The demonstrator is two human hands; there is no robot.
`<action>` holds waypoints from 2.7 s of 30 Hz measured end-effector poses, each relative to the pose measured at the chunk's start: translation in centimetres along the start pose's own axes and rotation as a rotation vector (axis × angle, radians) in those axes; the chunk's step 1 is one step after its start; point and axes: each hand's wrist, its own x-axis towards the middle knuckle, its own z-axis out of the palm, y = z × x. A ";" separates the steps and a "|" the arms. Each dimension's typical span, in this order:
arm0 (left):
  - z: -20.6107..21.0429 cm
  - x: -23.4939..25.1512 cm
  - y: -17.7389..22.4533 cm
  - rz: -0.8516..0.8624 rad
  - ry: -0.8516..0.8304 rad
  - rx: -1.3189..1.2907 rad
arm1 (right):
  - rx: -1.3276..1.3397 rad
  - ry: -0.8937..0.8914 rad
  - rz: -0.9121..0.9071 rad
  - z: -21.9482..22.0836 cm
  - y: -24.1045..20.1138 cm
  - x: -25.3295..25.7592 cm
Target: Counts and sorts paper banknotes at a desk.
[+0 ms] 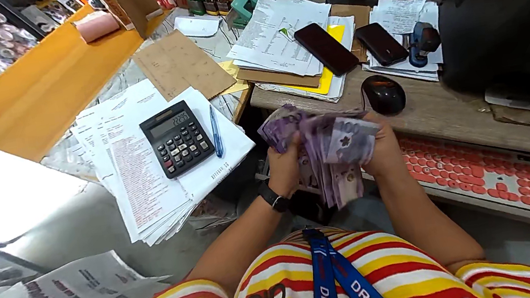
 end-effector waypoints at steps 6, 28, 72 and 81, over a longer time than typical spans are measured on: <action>0.2 -0.4 -0.2 0.007 -0.064 -0.041 | 0.019 -0.122 0.012 0.6 0.6 0.2; -0.4 0.2 0.4 -0.059 -0.014 -0.036 | 0.182 -0.033 0.090 0.7 0.5 -0.1; 0.3 -0.5 0.3 0.014 0.031 -0.073 | 0.034 -0.109 0.094 1.5 0.5 -0.1; -0.2 -0.3 0.5 -0.009 -0.012 -0.075 | 0.230 0.084 -0.036 0.9 1.4 0.7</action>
